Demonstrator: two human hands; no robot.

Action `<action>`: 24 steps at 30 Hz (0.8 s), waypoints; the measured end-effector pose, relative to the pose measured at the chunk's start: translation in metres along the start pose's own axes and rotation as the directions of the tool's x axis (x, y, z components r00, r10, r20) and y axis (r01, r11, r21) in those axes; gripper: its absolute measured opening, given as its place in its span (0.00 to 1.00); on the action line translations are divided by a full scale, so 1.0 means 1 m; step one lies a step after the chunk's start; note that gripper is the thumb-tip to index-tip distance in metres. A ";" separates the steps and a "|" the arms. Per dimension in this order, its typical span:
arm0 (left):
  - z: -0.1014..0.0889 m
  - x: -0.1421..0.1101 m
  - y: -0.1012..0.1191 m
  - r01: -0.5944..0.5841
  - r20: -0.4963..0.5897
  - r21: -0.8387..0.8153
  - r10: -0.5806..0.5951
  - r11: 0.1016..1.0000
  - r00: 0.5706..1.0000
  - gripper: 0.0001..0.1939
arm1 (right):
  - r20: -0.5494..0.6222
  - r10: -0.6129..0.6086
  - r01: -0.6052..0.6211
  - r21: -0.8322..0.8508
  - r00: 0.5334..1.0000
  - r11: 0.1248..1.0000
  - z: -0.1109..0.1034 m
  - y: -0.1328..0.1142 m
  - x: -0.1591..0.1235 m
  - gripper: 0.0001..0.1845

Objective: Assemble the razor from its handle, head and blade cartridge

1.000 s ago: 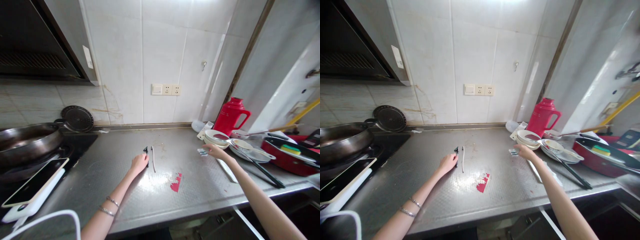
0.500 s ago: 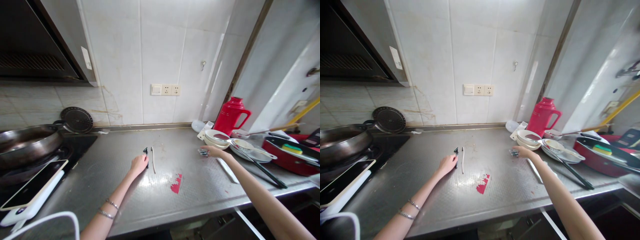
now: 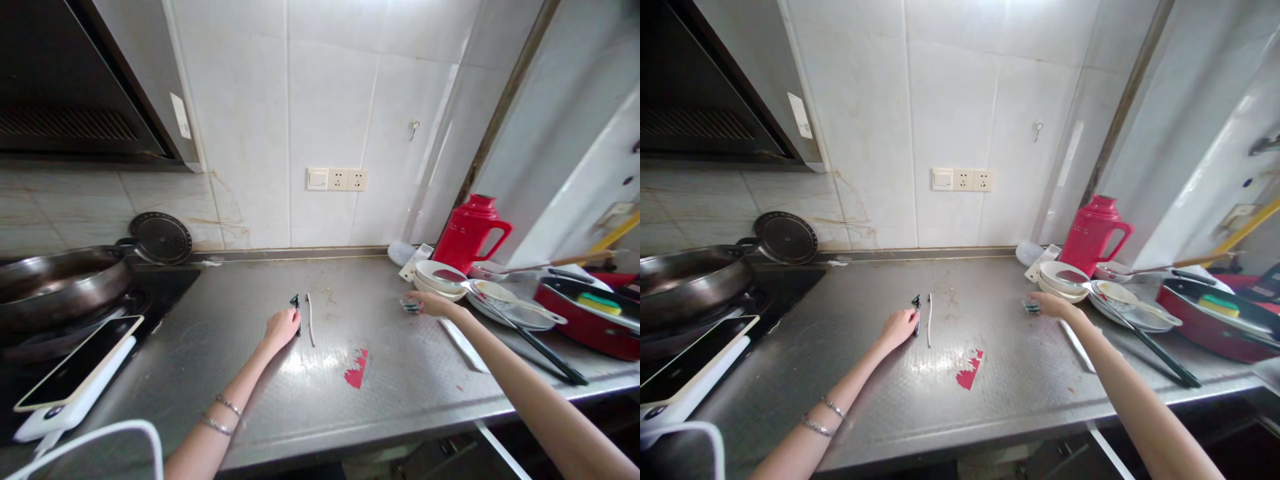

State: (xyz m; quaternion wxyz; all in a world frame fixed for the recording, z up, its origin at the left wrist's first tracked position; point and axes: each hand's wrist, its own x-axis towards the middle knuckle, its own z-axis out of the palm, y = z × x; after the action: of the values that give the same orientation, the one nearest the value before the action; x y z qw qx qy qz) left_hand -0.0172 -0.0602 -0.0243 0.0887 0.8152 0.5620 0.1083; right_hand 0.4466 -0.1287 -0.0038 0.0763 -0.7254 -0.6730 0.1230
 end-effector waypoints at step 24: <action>-0.004 -0.004 0.000 -0.012 0.021 -0.011 0.012 1.000 1.000 0.19 | 0.071 -0.415 0.393 0.210 0.907 0.895 0.067 -0.225 0.055 0.31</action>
State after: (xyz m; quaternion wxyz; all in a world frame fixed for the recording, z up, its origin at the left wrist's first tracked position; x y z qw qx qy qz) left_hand -0.0198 -0.0642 -0.0208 0.0984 0.8191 0.5556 0.1035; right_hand 0.2156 -0.0595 -0.0102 0.1312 -0.5508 -0.7971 0.2096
